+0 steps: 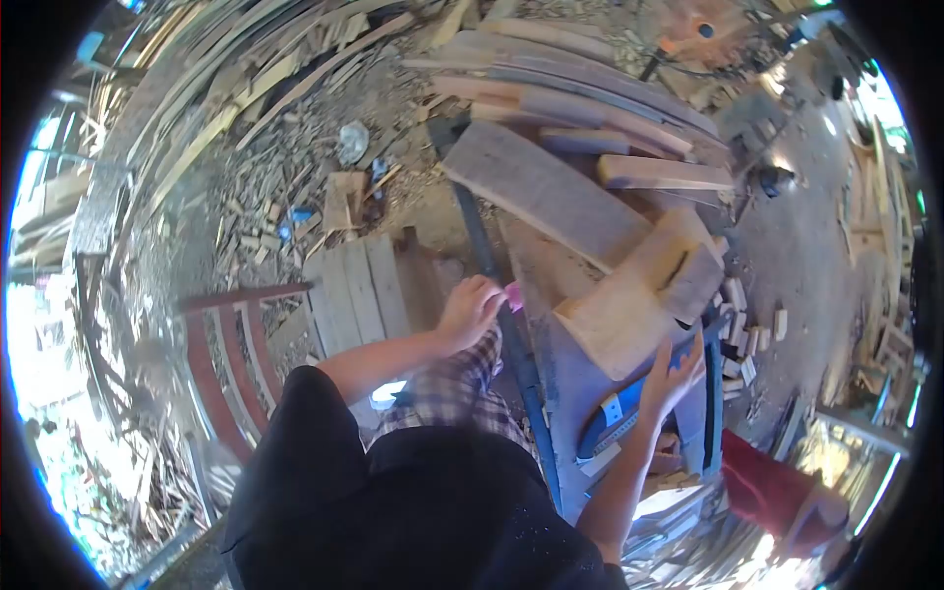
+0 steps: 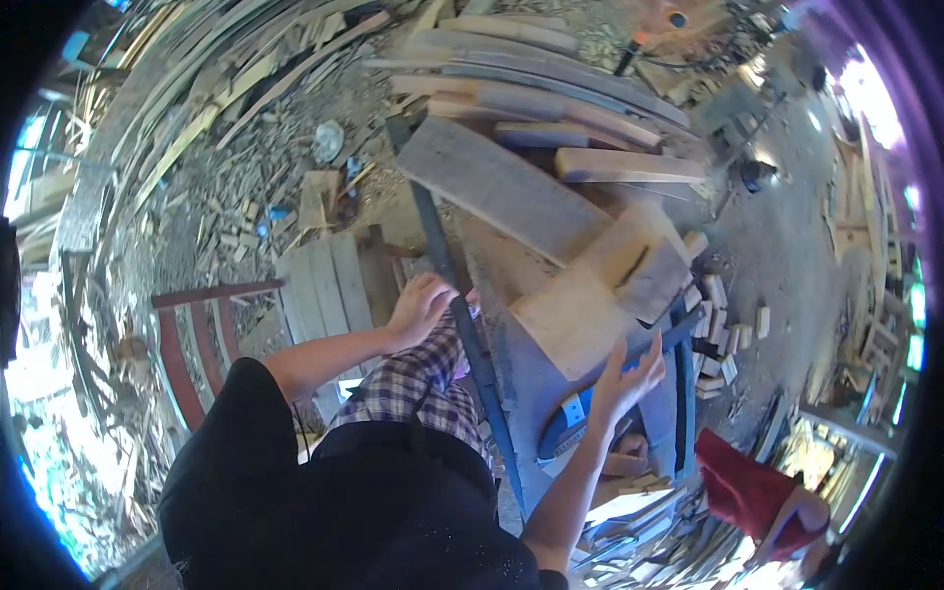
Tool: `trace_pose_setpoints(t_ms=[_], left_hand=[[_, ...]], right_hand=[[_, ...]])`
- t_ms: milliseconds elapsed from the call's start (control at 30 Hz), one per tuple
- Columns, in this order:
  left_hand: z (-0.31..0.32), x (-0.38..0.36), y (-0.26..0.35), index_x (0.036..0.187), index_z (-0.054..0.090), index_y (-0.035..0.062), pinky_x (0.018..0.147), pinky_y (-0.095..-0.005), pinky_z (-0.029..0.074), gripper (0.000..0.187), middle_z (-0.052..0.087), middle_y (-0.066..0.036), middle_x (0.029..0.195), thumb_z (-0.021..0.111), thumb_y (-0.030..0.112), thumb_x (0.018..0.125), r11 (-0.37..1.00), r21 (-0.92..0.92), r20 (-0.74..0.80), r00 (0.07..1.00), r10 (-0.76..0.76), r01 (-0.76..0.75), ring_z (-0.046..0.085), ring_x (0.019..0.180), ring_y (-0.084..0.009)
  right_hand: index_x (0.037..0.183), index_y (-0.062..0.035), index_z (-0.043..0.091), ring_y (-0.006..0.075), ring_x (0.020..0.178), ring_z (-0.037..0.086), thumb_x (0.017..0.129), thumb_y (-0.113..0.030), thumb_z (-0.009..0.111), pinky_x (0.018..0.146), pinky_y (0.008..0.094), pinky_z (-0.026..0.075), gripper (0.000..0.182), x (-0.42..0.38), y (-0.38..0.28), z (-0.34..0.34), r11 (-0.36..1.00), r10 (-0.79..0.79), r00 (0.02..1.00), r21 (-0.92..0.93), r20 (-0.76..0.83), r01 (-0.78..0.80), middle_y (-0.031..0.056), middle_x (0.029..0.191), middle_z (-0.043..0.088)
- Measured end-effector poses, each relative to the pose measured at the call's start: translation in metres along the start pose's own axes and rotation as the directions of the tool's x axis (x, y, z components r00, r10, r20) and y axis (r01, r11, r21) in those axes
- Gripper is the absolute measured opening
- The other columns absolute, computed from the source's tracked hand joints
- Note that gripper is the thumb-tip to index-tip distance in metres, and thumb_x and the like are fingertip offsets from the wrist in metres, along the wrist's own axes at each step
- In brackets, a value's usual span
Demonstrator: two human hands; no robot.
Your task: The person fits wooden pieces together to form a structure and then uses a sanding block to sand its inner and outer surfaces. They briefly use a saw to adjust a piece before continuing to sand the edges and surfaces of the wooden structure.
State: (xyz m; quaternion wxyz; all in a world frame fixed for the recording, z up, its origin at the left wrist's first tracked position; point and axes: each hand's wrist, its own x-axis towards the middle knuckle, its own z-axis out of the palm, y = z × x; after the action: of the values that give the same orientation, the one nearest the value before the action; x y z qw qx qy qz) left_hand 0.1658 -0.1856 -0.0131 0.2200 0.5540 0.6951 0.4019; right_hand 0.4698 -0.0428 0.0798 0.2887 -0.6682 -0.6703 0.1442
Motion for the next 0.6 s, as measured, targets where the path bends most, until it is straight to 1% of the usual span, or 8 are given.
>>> trace_pose_setpoints(t_ms=[100, 167, 300, 400, 467, 500, 567, 600], left_hand=[[-0.012, -0.091, -0.062, 0.097, 0.066, 0.0059, 0.08, -0.0482, 0.05, 0.012, 0.063, -0.016, 0.093, 0.06, 0.015, 0.093, 0.963, 0.167, 0.171, 0.956, -0.238, 0.21, 0.062, 0.092, -0.0393], [-0.018, -0.154, -0.085, 0.098, 0.065, 0.0053, 0.078, -0.0502, 0.051, 0.015, 0.063, -0.017, 0.094, 0.058, 0.017, 0.094, 0.912, 0.281, 0.443, 0.803, -0.399, 0.298, 0.063, 0.089, -0.0404], [-0.008, -0.248, -0.103, 0.098, 0.065, 0.0058, 0.077, -0.0516, 0.051, 0.014, 0.063, -0.017, 0.094, 0.057, 0.016, 0.093, 0.794, 0.297, 0.305, 0.735, -0.605, 0.53, 0.063, 0.085, -0.0416], [0.007, -0.269, -0.122, 0.1, 0.066, 0.0061, 0.082, -0.0494, 0.051, 0.017, 0.063, -0.017, 0.097, 0.059, 0.017, 0.09, 0.838, 0.275, 0.366, 0.754, -0.545, 0.472, 0.062, 0.09, -0.0403], [0.008, -0.237, -0.121, 0.102, 0.066, 0.0053, 0.087, -0.0454, 0.049, 0.022, 0.063, -0.016, 0.101, 0.062, 0.019, 0.086, 0.946, 0.228, 0.269, 0.918, -0.29, 0.232, 0.061, 0.097, -0.037], [0.013, -0.221, -0.128, 0.102, 0.066, 0.0053, 0.087, -0.0454, 0.049, 0.022, 0.063, -0.016, 0.101, 0.062, 0.019, 0.086, 0.947, 0.225, 0.266, 0.92, -0.288, 0.231, 0.061, 0.097, -0.037], [0.02, -0.183, -0.134, 0.11, 0.066, 0.0062, 0.096, -0.0515, 0.043, 0.032, 0.063, -0.012, 0.109, 0.064, 0.023, 0.083, 0.863, 0.504, 0.376, 0.891, -0.255, 0.034, 0.059, 0.103, -0.032], [0.024, -0.16, -0.131, 0.11, 0.066, 0.0062, 0.096, -0.0515, 0.043, 0.032, 0.063, -0.012, 0.109, 0.064, 0.023, 0.083, 0.866, 0.499, 0.379, 0.89, -0.254, 0.035, 0.059, 0.103, -0.032]], right_hand=[[0.131, -0.0046, 0.058, 0.0241, 0.096, 0.057, 0.094, -0.017, 0.067, 0.079, 0.0365, 0.049, 0.041, -0.043, 0.007, 0.001, 0.997, 0.014, 1.0, 0.073, -0.002, -0.013, 0.0131, 0.11, 0.057], [0.123, -0.0032, 0.064, 0.0185, 0.085, 0.058, 0.095, -0.014, 0.066, 0.068, 0.0314, 0.048, 0.029, -0.062, 0.01, 0.005, 0.994, -0.054, 0.999, 0.09, 0.001, 0.054, 0.0095, 0.102, 0.059], [0.099, -0.0005, 0.069, 0.015, 0.066, 0.047, 0.096, -0.008, 0.064, 0.055, 0.0326, 0.035, 0.009, -0.091, -0.012, 0.011, 0.969, -0.212, 0.977, 0.133, 0.015, 0.208, 0.0045, 0.081, 0.056], [0.099, -0.0007, 0.068, 0.0185, 0.068, 0.051, 0.096, -0.004, 0.063, 0.057, 0.0321, 0.039, 0.007, -0.103, -0.027, 0.014, 0.958, -0.267, 0.938, 0.163, 0.221, 0.234, 0.0076, 0.081, 0.057], [0.099, -0.0007, 0.068, 0.0192, 0.068, 0.052, 0.095, -0.004, 0.063, 0.057, 0.0324, 0.04, 0.007, -0.109, -0.038, 0.019, 0.952, -0.287, 0.925, 0.18, 0.248, 0.248, 0.0082, 0.08, 0.058], [0.1, -0.0006, 0.068, 0.0198, 0.069, 0.054, 0.095, -0.004, 0.063, 0.058, 0.0327, 0.04, 0.007, -0.11, -0.042, 0.023, 0.949, -0.296, 0.915, 0.193, 0.276, 0.249, 0.0087, 0.08, 0.058], [0.1, -0.0006, 0.068, 0.0215, 0.068, 0.054, 0.094, -0.002, 0.064, 0.058, 0.0337, 0.042, 0.008, -0.112, -0.049, 0.03, 0.945, -0.317, 0.901, 0.176, 0.296, 0.275, 0.0094, 0.08, 0.06], [0.1, -0.0003, 0.068, 0.0223, 0.067, 0.055, 0.093, -0.001, 0.064, 0.058, 0.0342, 0.043, 0.008, -0.113, -0.053, 0.034, 0.942, -0.328, 0.887, 0.187, 0.325, 0.28, 0.0097, 0.08, 0.061]])
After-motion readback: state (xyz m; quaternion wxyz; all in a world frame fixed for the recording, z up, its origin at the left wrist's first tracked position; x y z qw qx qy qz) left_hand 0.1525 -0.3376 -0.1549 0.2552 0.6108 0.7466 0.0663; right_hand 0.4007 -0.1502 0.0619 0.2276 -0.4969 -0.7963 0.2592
